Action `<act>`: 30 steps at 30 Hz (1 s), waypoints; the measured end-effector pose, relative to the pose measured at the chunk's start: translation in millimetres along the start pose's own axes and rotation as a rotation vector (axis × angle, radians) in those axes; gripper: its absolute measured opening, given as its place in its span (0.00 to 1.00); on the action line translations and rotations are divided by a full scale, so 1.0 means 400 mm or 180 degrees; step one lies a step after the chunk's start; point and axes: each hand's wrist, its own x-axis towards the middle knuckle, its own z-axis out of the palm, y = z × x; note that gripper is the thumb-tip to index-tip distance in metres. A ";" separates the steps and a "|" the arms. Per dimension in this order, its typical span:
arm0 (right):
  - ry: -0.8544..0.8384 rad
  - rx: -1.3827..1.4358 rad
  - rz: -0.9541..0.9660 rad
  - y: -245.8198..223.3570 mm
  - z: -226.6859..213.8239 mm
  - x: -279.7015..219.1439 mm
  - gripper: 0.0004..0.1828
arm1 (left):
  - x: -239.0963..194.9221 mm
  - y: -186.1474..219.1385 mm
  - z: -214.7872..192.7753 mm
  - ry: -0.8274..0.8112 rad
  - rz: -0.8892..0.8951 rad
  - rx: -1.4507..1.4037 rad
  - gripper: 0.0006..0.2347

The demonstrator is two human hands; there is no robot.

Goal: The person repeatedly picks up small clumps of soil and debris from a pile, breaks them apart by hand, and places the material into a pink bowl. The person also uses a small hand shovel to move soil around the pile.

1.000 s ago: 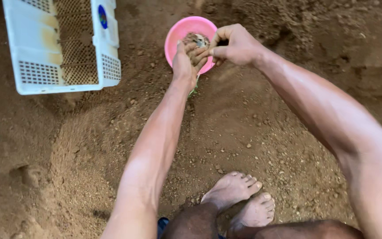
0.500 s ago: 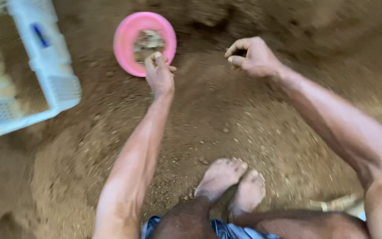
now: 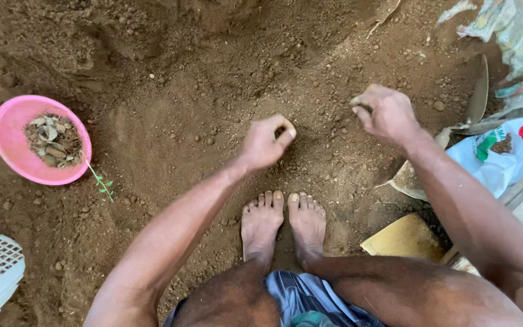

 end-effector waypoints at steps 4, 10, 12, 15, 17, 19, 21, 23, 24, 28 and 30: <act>0.0621 -0.0034 -0.0216 -0.012 0.046 -0.046 0.07 | -0.029 -0.028 0.049 -0.0133 -0.0045 0.0164 0.06; 0.0690 -0.0141 -0.0251 -0.042 0.056 -0.008 0.04 | -0.029 -0.076 0.029 0.0307 0.0091 0.0074 0.05; 0.0808 0.0024 -0.0052 -0.038 0.055 -0.020 0.01 | -0.025 -0.073 0.017 0.0296 -0.0009 -0.0086 0.04; 0.0754 0.1153 0.0764 -0.027 0.055 -0.051 0.03 | -0.025 -0.056 0.010 0.0222 -0.0544 -0.0427 0.05; 0.0584 0.1241 0.0809 -0.022 0.062 -0.069 0.03 | -0.024 -0.043 0.008 0.0226 -0.0592 -0.0481 0.05; 0.0625 0.1193 0.0611 -0.015 0.075 -0.078 0.03 | -0.017 -0.031 0.008 0.0202 -0.0629 -0.0498 0.04; 0.0852 0.1028 0.0170 -0.011 0.099 -0.079 0.05 | -0.014 -0.026 0.009 0.0147 -0.0684 -0.0473 0.04; 0.0928 0.0748 -0.0063 -0.006 0.124 -0.079 0.06 | -0.015 -0.028 0.011 0.0122 -0.0727 -0.0496 0.05; 0.0970 0.0604 -0.0184 -0.001 0.134 -0.074 0.06 | -0.014 -0.029 0.011 0.0114 -0.0743 -0.0506 0.05; 0.0911 0.0191 -0.0192 0.007 0.150 -0.068 0.02 | -0.017 -0.044 0.013 0.0145 -0.0794 -0.0551 0.05; 0.1026 0.0122 -0.0379 -0.002 0.146 -0.069 0.02 | -0.022 -0.053 0.010 0.0166 -0.0840 -0.0630 0.05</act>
